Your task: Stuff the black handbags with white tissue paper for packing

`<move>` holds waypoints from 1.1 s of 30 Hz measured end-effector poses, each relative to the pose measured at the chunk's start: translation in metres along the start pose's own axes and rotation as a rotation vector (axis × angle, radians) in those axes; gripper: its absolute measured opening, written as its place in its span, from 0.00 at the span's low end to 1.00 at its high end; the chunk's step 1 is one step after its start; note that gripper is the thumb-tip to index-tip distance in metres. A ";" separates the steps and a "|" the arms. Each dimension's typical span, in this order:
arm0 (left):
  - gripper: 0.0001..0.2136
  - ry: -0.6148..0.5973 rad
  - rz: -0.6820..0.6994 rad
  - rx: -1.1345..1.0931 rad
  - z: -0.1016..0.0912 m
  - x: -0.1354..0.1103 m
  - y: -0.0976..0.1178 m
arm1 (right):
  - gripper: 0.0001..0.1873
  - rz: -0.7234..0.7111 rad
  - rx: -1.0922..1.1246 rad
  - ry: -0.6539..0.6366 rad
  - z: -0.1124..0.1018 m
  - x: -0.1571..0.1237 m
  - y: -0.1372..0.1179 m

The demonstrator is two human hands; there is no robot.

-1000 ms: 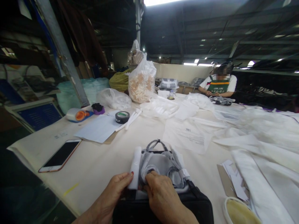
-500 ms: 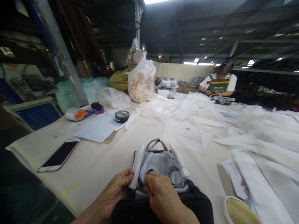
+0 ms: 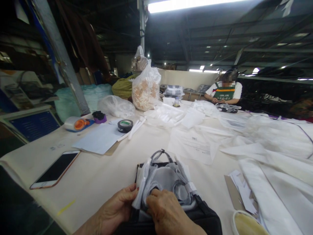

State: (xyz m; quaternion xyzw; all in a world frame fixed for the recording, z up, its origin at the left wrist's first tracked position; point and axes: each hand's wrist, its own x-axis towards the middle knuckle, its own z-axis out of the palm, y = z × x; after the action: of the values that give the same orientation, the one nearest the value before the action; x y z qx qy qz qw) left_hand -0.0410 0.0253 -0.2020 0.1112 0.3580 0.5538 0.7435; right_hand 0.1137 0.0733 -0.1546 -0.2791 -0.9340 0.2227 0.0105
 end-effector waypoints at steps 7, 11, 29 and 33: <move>0.11 0.017 0.014 -0.090 -0.019 0.019 -0.018 | 0.11 -0.111 -0.158 -0.007 0.005 0.004 0.002; 0.12 0.020 -0.007 -0.103 -0.018 0.021 -0.022 | 0.10 -0.069 -0.127 -0.013 0.002 0.003 0.003; 0.12 0.026 -0.063 -0.104 -0.017 0.016 -0.017 | 0.09 -0.396 -0.475 0.163 -0.030 0.039 0.005; 0.13 -0.018 -0.117 -0.050 -0.018 0.001 -0.008 | 0.06 -0.365 -0.511 0.220 -0.025 0.037 0.007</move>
State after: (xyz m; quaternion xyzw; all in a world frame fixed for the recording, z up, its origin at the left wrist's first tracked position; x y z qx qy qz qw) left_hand -0.0470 0.0191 -0.2203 0.0767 0.3432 0.5172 0.7803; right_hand 0.0899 0.1078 -0.1391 -0.1231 -0.9875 -0.0558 0.0809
